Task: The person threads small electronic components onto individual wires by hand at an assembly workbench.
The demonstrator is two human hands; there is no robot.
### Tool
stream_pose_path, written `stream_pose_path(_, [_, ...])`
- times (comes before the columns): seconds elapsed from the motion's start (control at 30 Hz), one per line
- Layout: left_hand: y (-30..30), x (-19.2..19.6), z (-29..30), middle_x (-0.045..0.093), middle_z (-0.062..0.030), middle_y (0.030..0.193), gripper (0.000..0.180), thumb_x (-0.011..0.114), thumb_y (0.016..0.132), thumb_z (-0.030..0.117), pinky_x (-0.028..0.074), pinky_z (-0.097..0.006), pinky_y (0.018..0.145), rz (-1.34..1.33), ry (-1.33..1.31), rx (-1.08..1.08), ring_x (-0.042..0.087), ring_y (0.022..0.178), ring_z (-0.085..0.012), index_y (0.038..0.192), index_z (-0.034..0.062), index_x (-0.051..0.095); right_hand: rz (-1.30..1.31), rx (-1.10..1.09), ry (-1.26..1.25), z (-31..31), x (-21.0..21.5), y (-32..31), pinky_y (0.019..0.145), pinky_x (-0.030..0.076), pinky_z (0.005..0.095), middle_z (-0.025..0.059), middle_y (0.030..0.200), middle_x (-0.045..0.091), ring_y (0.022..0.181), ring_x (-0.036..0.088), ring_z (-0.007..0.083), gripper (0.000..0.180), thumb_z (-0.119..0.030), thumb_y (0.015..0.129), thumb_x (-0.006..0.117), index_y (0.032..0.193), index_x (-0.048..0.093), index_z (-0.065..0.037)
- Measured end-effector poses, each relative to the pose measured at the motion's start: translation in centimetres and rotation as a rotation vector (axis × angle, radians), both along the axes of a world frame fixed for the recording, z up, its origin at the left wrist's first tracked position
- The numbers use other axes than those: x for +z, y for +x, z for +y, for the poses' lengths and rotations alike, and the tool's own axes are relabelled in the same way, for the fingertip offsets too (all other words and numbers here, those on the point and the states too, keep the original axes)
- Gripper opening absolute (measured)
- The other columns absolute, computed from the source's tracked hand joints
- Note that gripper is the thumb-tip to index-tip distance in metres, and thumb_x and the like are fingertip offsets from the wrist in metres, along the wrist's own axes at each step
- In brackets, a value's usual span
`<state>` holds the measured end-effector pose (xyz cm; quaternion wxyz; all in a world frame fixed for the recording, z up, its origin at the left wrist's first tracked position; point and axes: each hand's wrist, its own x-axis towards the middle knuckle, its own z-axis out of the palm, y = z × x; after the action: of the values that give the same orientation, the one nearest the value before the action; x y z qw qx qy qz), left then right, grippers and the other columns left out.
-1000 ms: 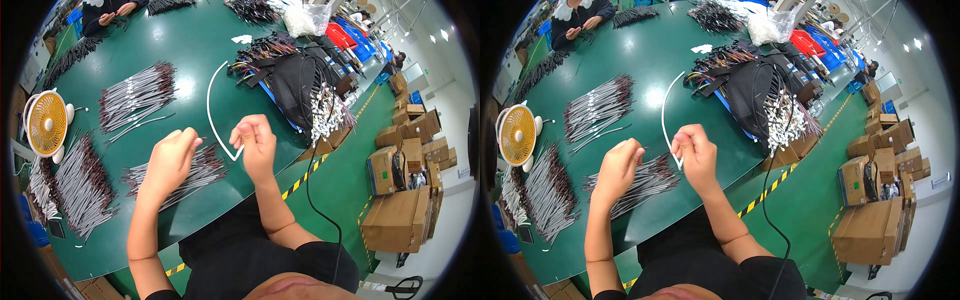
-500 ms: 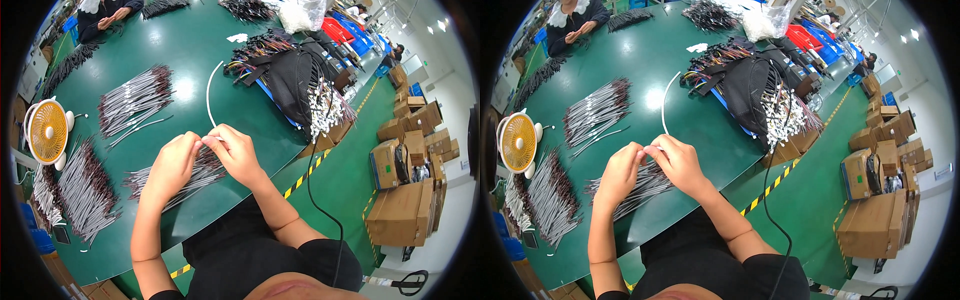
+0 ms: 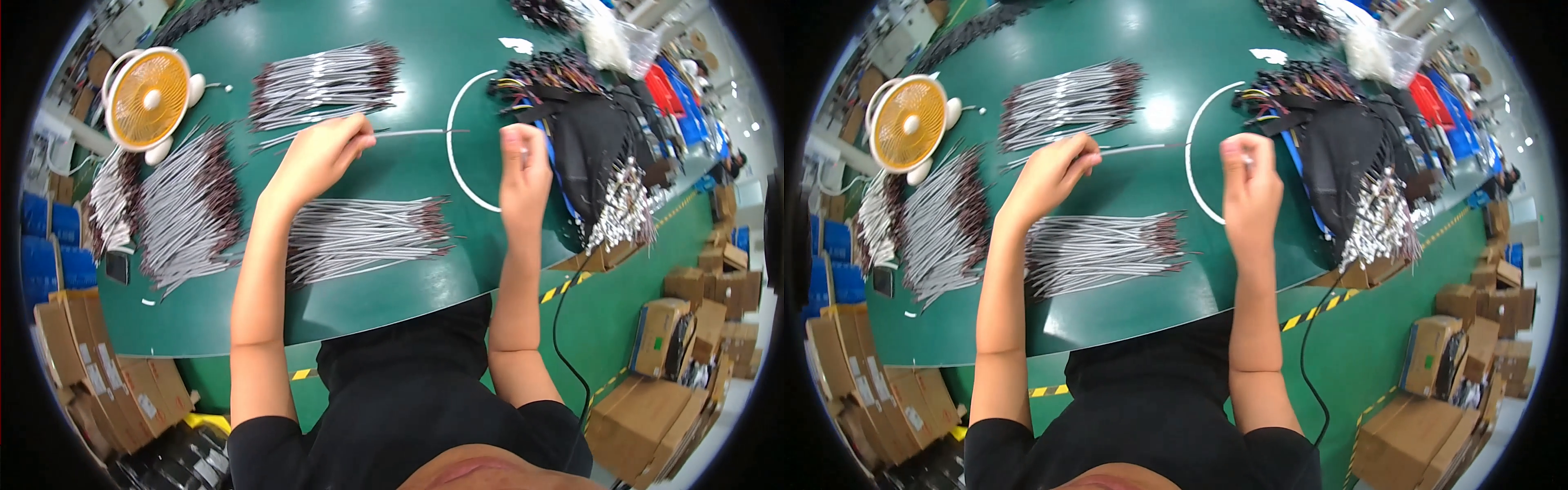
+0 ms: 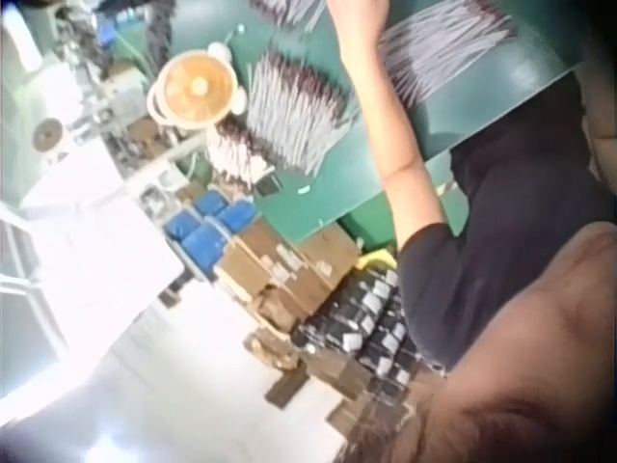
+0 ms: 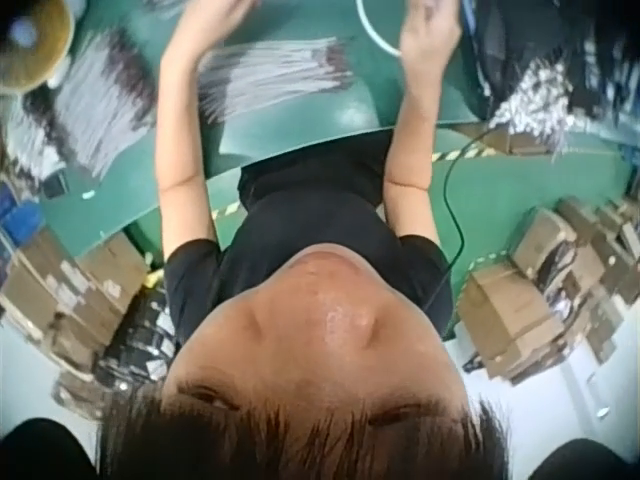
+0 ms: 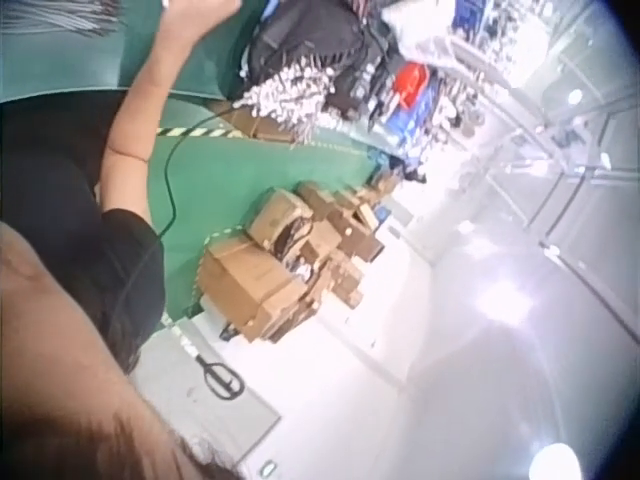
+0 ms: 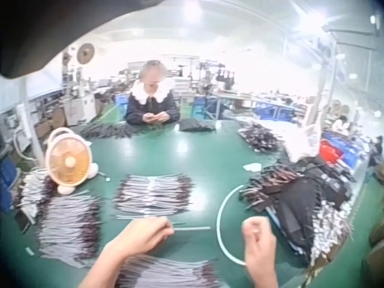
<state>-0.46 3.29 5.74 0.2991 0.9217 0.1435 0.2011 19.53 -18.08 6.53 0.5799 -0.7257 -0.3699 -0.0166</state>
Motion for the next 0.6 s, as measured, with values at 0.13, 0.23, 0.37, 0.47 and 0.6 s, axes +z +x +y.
stream_pose_path(0.13, [-1.6,-3.7,3.3,0.067,-0.0091,0.09,0.014,0.068,0.098,0.022,0.052,-0.044,0.078,0.004,0.184,0.211,0.065,0.089,-0.0313,0.099,0.0089,0.062,0.25,0.126,0.158,0.9,0.4,1.2,0.061,0.03,0.0262,-0.0017,0.08,0.043,0.071,0.036,0.0062,0.033,-0.035,0.109,0.041,0.107,0.055,-0.005])
stream_pose_path(0.23, [-2.2,-6.1,5.2,0.063,-0.0077,0.098,0.016,0.074,0.092,0.019,0.052,-0.042,0.083,-0.014,0.312,0.319,0.061,0.097,-0.031,0.1,0.0097,0.064,0.213,0.196,0.13,2.5,0.9,1.4,0.059,0.026,0.0276,-0.0029,0.077,0.038,0.068,0.031,0.0065,0.026,-0.03,0.106,0.041,0.102,0.051,-0.006])
stream_pose_path(0.37, [-2.5,-7.0,5.4,0.064,-0.0121,0.107,0.023,0.076,0.09,0.017,0.048,-0.045,0.097,-0.051,0.519,0.466,0.06,0.104,-0.0353,0.109,0.0063,0.068,0.137,0.27,0.033,5.6,-0.1,1.7,0.056,0.028,0.0305,-0.0009,0.073,0.04,0.064,0.033,0.0071,0.018,-0.018,0.106,0.041,0.098,0.051,-0.005])
stream_pose_path(0.47, [-0.8,-4.9,2.2,0.065,-0.0144,0.107,0.027,0.076,0.091,0.02,0.048,-0.045,0.097,0.051,0.313,0.346,0.061,0.106,-0.0358,0.11,0.0038,0.067,0.25,0.348,-0.023,7.2,-1.5,1.6,0.057,0.03,0.0296,-0.0009,0.074,0.042,0.065,0.034,0.007,0.019,-0.019,0.108,0.04,0.102,0.051,-0.005])
stream_pose_path(0.6, [2.1,-4.3,-4.6,0.065,-0.0152,0.1,0.025,0.075,0.093,0.023,0.051,-0.047,0.09,0.051,-0.088,-0.18,0.063,0.103,-0.0353,0.105,0.0028,0.066,0.391,0.435,-0.114,7.4,-4.7,1.7,0.061,0.034,0.0267,-0.0004,0.078,0.047,0.067,0.037,0.0072,0.021,-0.022,0.111,0.043,0.104,0.052,-0.005])
